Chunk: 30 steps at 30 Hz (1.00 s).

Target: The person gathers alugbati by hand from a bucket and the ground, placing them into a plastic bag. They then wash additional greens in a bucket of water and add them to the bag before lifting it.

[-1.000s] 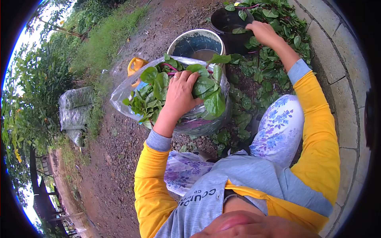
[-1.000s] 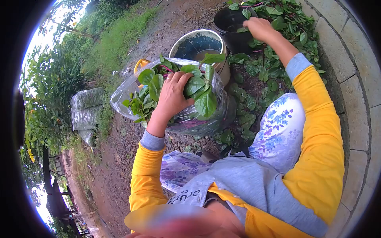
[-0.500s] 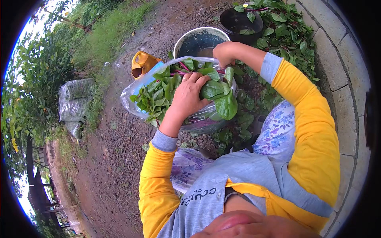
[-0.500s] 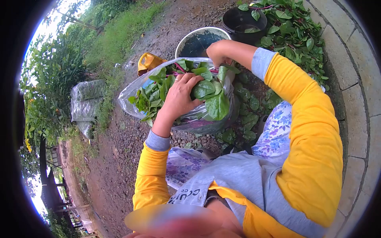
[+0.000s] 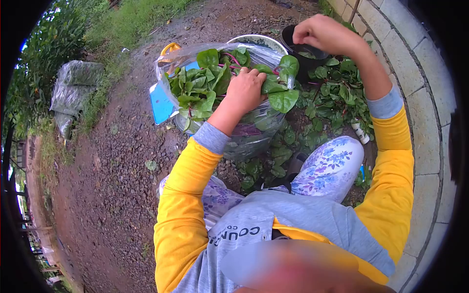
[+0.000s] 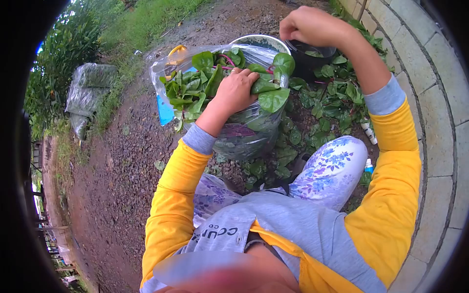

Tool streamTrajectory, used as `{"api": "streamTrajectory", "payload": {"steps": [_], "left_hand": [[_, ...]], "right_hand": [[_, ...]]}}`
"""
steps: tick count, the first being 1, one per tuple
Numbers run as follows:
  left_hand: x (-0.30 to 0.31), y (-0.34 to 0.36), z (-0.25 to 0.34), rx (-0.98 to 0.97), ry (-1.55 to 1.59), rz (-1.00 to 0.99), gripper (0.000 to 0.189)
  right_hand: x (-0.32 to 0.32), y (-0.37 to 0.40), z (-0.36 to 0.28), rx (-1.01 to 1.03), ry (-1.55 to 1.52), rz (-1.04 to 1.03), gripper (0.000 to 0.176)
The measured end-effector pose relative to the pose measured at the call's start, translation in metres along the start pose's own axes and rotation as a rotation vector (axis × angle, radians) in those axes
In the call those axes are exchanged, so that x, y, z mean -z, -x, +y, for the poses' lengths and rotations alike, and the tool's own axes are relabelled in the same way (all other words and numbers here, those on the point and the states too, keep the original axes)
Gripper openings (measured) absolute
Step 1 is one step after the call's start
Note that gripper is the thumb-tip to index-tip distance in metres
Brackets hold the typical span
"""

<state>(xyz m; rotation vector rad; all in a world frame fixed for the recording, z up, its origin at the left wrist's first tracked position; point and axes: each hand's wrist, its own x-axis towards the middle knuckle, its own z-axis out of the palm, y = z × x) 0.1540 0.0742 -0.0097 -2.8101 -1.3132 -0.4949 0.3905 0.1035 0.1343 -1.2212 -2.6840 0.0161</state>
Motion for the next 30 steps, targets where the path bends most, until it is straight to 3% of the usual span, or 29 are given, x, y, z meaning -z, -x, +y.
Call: {"api": "streamTrajectory", "payload": {"steps": [3,7,10,11,13,16,19,20,21,23,25,27,30], "left_hand": [[-0.008,0.001,-0.011,-0.099,0.013,0.016,0.048],[-0.009,0.012,-0.008,-0.054,0.052,0.031,0.046],[-0.01,0.014,-0.009,-0.024,0.045,0.043,0.044],[-0.01,0.013,-0.008,-0.013,0.037,0.045,0.044],[-0.01,0.008,-0.004,0.007,0.022,0.045,0.044],[-0.015,-0.001,0.0,0.011,0.003,0.079,0.043],[-0.015,-0.004,-0.002,0.007,0.006,0.079,0.046],[-0.011,-0.004,-0.003,0.008,0.024,0.08,0.047],[-0.006,-0.003,-0.004,0.013,0.043,0.084,0.047],[-0.005,0.001,-0.004,0.039,0.032,0.079,0.05],[0.0,0.001,-0.003,0.074,0.051,0.104,0.05],[0.015,0.003,-0.007,0.1,0.135,-0.049,0.059],[0.084,0.036,-0.014,0.029,0.251,0.297,0.062]], "right_hand": [[-0.053,-0.011,-0.014,0.077,-0.073,-0.113,0.026],[-0.089,-0.02,-0.016,-0.07,0.15,-0.6,0.037],[-0.066,-0.019,-0.022,-0.156,0.21,-0.668,0.041],[-0.062,-0.016,-0.007,-0.083,0.108,-0.606,0.038],[-0.032,-0.018,-0.007,-0.029,-0.225,-0.696,0.034],[-0.016,-0.019,-0.014,-0.034,-0.149,-0.762,0.031],[-0.01,-0.015,-0.03,-0.086,-0.112,-0.752,0.03],[-0.018,-0.01,-0.02,0.016,-0.002,-0.68,0.026],[-0.013,-0.008,-0.041,-0.035,0.186,-0.649,0.02],[-0.004,0.001,-0.058,0.077,0.33,-0.483,0.012],[0.019,0.003,-0.063,0.117,0.31,-0.47,0.012],[0.028,0.002,-0.059,0.113,0.213,-0.441,0.012],[0.034,0.0,-0.049,0.119,-0.002,-0.328,0.017]]}}
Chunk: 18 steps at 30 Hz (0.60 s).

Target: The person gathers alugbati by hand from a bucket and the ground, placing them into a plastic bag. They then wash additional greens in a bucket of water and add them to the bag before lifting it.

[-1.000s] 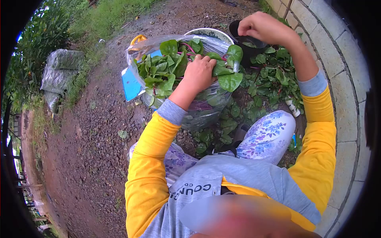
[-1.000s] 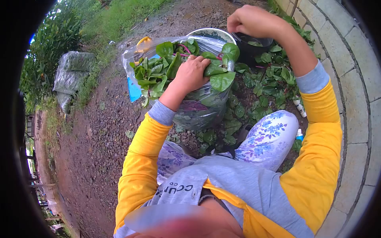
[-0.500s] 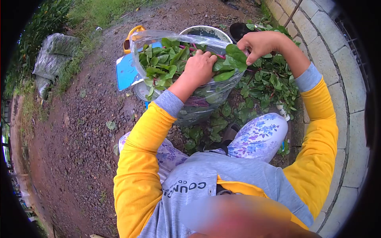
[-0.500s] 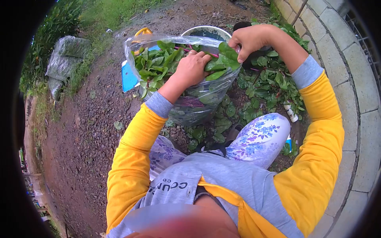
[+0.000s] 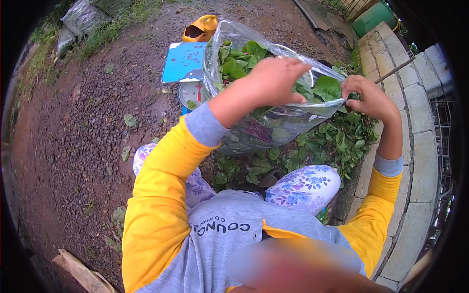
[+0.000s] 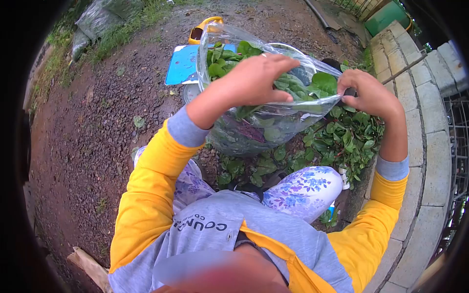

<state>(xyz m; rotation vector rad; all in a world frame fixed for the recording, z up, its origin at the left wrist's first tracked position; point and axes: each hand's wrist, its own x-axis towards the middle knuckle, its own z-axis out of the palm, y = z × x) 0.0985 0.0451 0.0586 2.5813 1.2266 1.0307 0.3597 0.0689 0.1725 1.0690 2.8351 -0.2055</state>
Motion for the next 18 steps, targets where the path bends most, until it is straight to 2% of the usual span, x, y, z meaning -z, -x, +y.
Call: {"api": "streamTrajectory", "payload": {"steps": [1,3,5,6,7,8,9,11,13,14,16,17,18], "left_hand": [[0.03,0.005,-0.001,0.008,0.028,0.134,0.062],[0.068,0.013,-0.028,0.191,-0.305,0.373,0.063],[0.081,0.024,-0.07,0.428,-0.397,0.367,0.063],[0.081,0.026,-0.08,0.545,-0.396,0.222,0.06],[0.08,0.029,-0.089,0.662,-0.393,0.074,0.058],[0.074,0.033,-0.101,0.78,-0.385,-0.078,0.057],[0.056,0.04,-0.124,0.685,-0.33,-0.038,0.049],[0.042,0.043,-0.146,0.797,0.192,-0.042,0.037],[0.043,0.049,-0.146,0.772,0.571,0.154,0.027],[0.045,0.05,-0.146,0.749,0.76,0.252,0.022],[0.047,0.053,-0.148,0.73,0.871,0.225,0.016],[0.048,0.054,-0.148,0.721,0.928,0.208,0.013],[0.048,0.051,-0.141,0.705,0.99,0.239,0.017]], "right_hand": [[0.005,-0.004,-0.002,0.015,-0.045,0.063,0.019],[0.013,-0.019,-0.009,0.04,-0.134,0.189,0.021],[0.005,-0.047,-0.03,0.201,-0.193,0.246,0.025],[-0.005,-0.067,-0.046,0.271,-0.244,0.246,0.026],[-0.023,-0.091,-0.054,0.467,-0.191,0.251,0.031],[-0.041,-0.108,-0.067,0.463,-0.138,0.172,0.044],[-0.064,-0.125,-0.074,0.451,-0.122,0.123,0.056],[-0.104,-0.155,-0.078,0.454,-0.05,0.176,0.074],[-0.126,-0.178,-0.067,0.429,-0.033,0.233,0.078],[-0.127,-0.185,-0.06,0.388,-0.062,0.194,0.079],[-0.134,-0.2,-0.039,0.342,-0.208,0.174,0.079],[-0.14,-0.205,-0.022,0.269,-0.268,0.165,0.074],[-0.148,-0.214,-0.006,0.24,-0.248,0.141,0.071]]}}
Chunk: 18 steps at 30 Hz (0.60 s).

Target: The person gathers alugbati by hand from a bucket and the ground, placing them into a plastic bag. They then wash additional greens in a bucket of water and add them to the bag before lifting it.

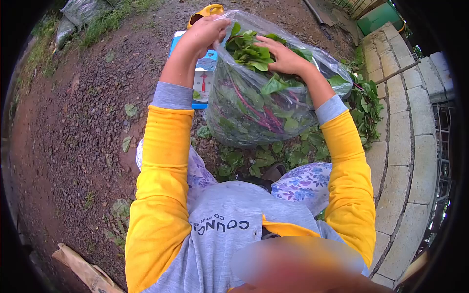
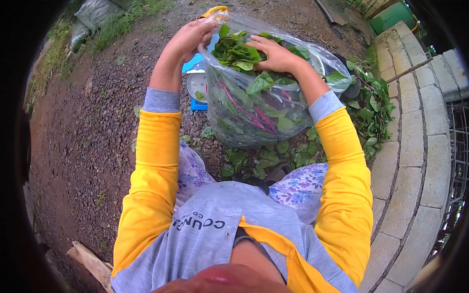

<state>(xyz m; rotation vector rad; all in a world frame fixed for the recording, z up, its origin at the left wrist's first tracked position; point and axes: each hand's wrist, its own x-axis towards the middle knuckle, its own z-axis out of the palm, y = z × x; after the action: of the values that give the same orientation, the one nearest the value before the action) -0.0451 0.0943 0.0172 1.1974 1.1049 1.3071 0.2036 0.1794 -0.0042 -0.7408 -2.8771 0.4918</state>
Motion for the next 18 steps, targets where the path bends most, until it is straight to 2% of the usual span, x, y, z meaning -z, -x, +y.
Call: {"api": "streamTrajectory", "payload": {"steps": [2,4,5,7,10,12,13,14,15,16,17,18], "left_hand": [[-0.003,-0.01,-0.005,0.04,0.122,-0.065,0.019],[-0.017,-0.01,0.001,0.076,0.303,-0.113,0.024],[-0.026,-0.004,0.011,0.116,0.404,0.029,0.025],[0.005,-0.035,-0.02,0.069,0.57,-0.152,0.023],[0.005,-0.035,-0.022,0.001,0.673,-0.215,0.022],[-0.017,-0.019,-0.007,0.047,0.648,0.021,0.02],[-0.019,-0.02,-0.007,0.041,0.682,0.069,0.02],[-0.018,-0.021,-0.006,0.039,0.578,0.066,0.02],[-0.021,-0.021,-0.003,0.065,0.437,0.101,0.02],[-0.01,-0.027,-0.004,0.072,0.278,0.023,0.018],[-0.025,-0.016,0.008,0.065,0.048,0.157,0.02],[-0.02,-0.014,0.011,-0.015,-0.2,0.154,0.024]], "right_hand": [[-0.01,0.001,0.013,-0.1,-0.024,-0.03,0.067],[-0.023,0.004,-0.008,-0.2,0.065,-0.046,0.064],[-0.031,0.008,-0.015,-0.254,0.107,-0.056,0.062],[-0.056,0.021,-0.013,-0.136,0.194,-0.057,0.05],[-0.091,0.021,0.014,-0.144,0.115,-0.012,0.05],[-0.086,0.024,0.019,-0.169,0.04,-0.006,0.05],[-0.067,0.024,0.008,-0.128,0.162,-0.101,0.053],[-0.061,0.018,0.015,-0.181,0.125,-0.125,0.056],[-0.032,0.023,-0.007,-0.179,0.022,-0.168,0.061],[-0.039,0.014,0.031,0.115,-0.076,-0.06,0.065],[-0.004,0.035,0.009,0.084,-0.223,-0.05,0.063],[0.024,0.055,-0.002,0.074,-0.281,-0.047,0.054]]}}
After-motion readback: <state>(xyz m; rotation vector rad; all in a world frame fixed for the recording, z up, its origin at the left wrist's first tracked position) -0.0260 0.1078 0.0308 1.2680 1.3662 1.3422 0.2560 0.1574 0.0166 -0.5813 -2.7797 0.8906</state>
